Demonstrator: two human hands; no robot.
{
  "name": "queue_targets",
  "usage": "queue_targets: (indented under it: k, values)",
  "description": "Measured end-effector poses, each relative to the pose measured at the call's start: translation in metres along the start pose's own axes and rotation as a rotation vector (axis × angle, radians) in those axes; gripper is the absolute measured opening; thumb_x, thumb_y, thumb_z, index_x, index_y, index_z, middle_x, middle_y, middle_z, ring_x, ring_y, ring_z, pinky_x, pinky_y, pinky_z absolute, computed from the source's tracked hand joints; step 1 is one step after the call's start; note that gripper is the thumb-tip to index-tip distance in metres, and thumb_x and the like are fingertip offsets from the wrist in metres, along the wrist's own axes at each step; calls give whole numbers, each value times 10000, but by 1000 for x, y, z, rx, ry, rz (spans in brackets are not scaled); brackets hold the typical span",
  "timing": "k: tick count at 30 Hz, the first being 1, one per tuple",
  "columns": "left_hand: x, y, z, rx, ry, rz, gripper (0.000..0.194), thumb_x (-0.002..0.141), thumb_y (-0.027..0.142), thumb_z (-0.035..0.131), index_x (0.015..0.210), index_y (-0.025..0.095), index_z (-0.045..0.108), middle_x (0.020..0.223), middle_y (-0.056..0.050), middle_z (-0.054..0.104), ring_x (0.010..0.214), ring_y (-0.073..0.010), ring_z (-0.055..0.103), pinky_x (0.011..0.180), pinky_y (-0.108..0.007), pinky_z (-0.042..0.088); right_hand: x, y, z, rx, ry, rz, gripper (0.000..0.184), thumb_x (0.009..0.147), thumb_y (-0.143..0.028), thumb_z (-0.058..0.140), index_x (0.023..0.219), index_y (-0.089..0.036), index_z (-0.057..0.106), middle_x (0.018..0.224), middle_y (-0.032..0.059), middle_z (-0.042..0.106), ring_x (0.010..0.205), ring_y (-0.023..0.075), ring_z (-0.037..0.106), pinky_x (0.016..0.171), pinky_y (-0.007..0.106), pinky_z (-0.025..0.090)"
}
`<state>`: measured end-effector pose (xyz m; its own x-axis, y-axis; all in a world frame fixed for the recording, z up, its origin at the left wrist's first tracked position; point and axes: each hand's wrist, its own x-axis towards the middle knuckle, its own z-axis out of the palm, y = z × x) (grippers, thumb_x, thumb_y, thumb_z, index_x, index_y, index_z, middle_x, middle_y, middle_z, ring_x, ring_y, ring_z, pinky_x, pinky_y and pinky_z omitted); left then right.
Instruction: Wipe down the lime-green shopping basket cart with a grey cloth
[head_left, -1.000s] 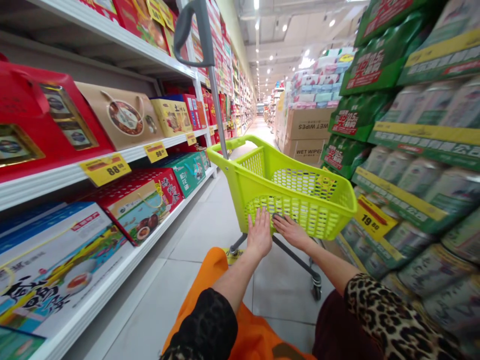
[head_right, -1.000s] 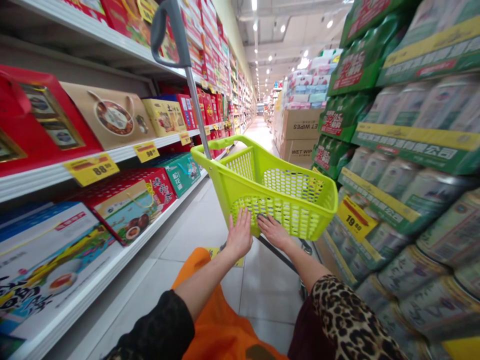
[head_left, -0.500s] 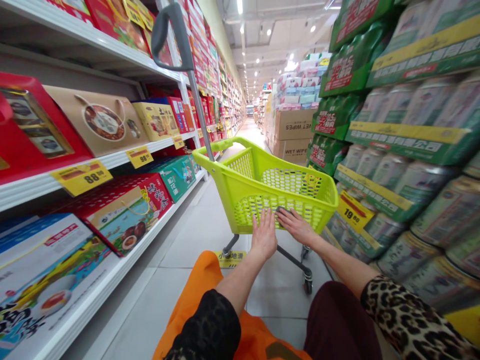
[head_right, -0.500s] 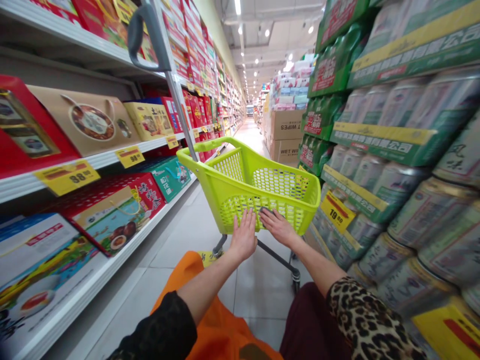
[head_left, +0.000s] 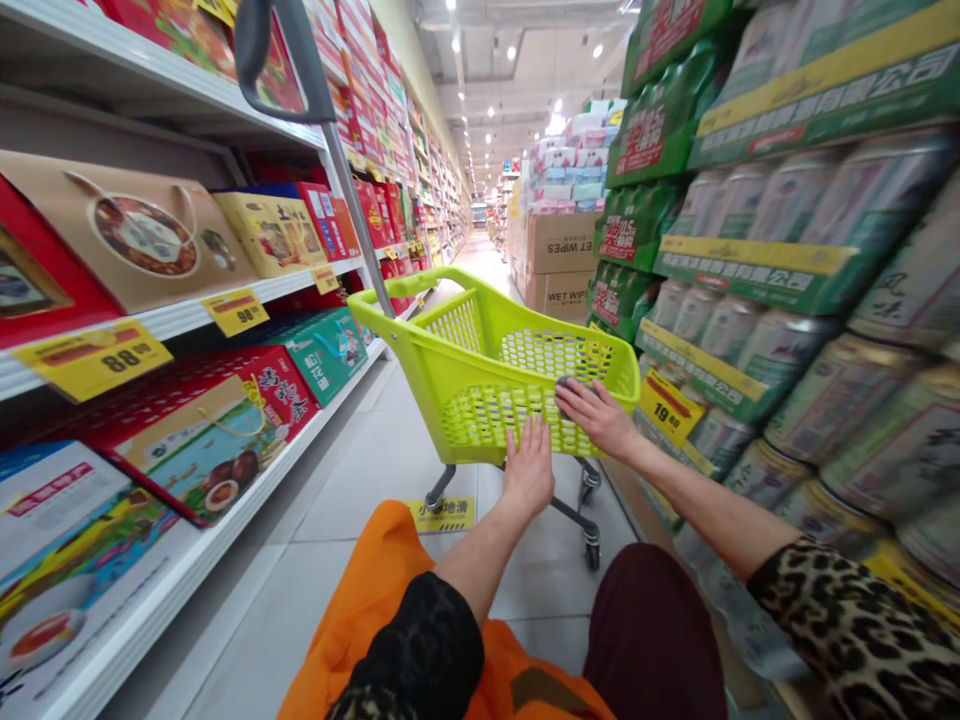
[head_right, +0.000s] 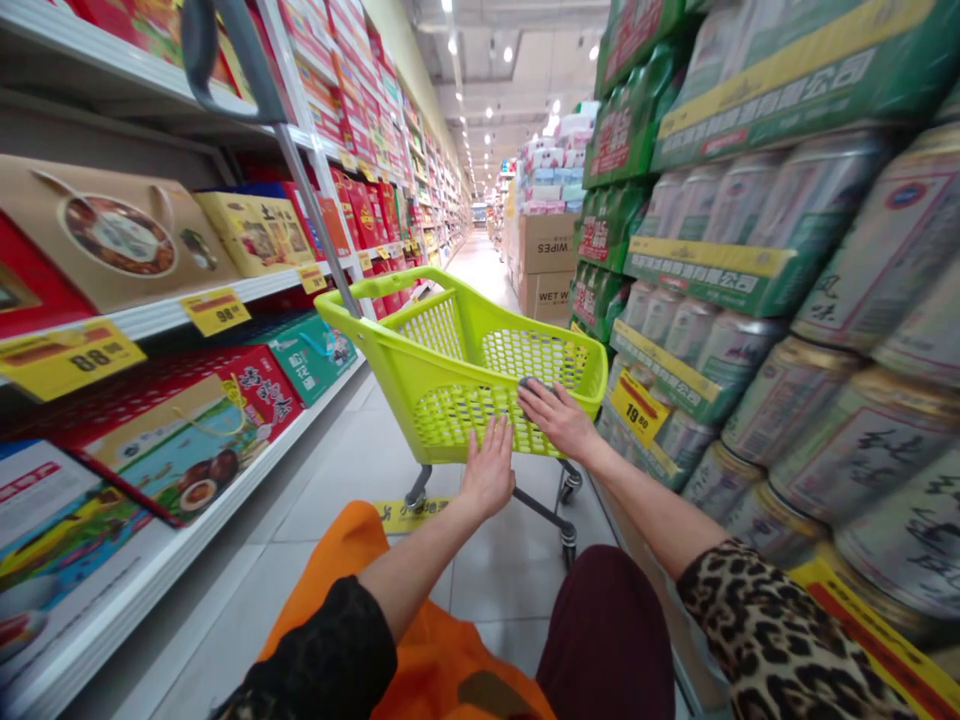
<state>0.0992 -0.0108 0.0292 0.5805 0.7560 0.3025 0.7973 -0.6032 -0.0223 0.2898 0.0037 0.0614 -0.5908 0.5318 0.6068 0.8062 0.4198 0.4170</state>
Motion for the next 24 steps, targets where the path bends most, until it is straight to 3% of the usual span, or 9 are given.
queue_targets:
  k: [6, 8, 11, 17, 20, 24]
  values:
    - [-4, 12, 2, -3, -12, 54, 651, 778, 195, 354, 1389, 68, 168, 1492, -110, 83, 1371, -250, 34, 1085, -528, 88, -67, -27, 36, 66, -124, -80, 384, 845, -64, 389, 1178, -175, 545, 1268, 81, 522, 1271, 208, 349, 1056, 434, 272]
    - [-6, 12, 5, 5, -22, 59, 647, 780, 199, 356, 1386, 62, 175, 1490, -117, 85, 1370, -253, 35, 1085, -528, 89, -77, -32, 39, 83, -143, -94, 360, 852, -78, 388, 1142, -185, 573, 1238, 73, 549, 1267, 198, 355, 1067, 401, 262]
    - [-2, 14, 5, 14, -31, 53, 647, 776, 198, 363, 1383, 57, 189, 1488, -123, 104, 1369, -256, 48, 1087, -526, 89, -66, -22, 23, 78, -126, -94, 388, 857, -85, 383, 1201, -195, 526, 1284, 63, 509, 1284, 190, 325, 1072, 411, 248]
    - [17, 27, -5, 11, -20, 9, 697, 748, 190, 392, 1392, 68, 155, 1490, -117, 110, 1370, -251, 36, 1084, -534, 101, -23, 16, -14, -72, 96, 39, 429, 869, -74, 372, 1277, -184, 442, 1323, 72, 465, 1295, 214, 302, 1055, 468, 233]
    - [21, 33, -5, 13, 1, 25, 699, 754, 205, 397, 1392, 68, 149, 1491, -117, 110, 1371, -249, 17, 1086, -530, 103, -34, 12, -6, -46, 50, -18, 419, 852, -64, 397, 1247, -180, 478, 1298, 74, 492, 1275, 211, 341, 1036, 445, 276]
    - [15, 34, 3, 18, 11, 63, 660, 778, 209, 366, 1390, 69, 164, 1493, -106, 89, 1371, -245, 27, 1087, -529, 103, -74, -9, 22, 14, -49, -38, 400, 829, -57, 419, 1200, -163, 523, 1274, 90, 514, 1256, 214, 372, 1014, 440, 317]
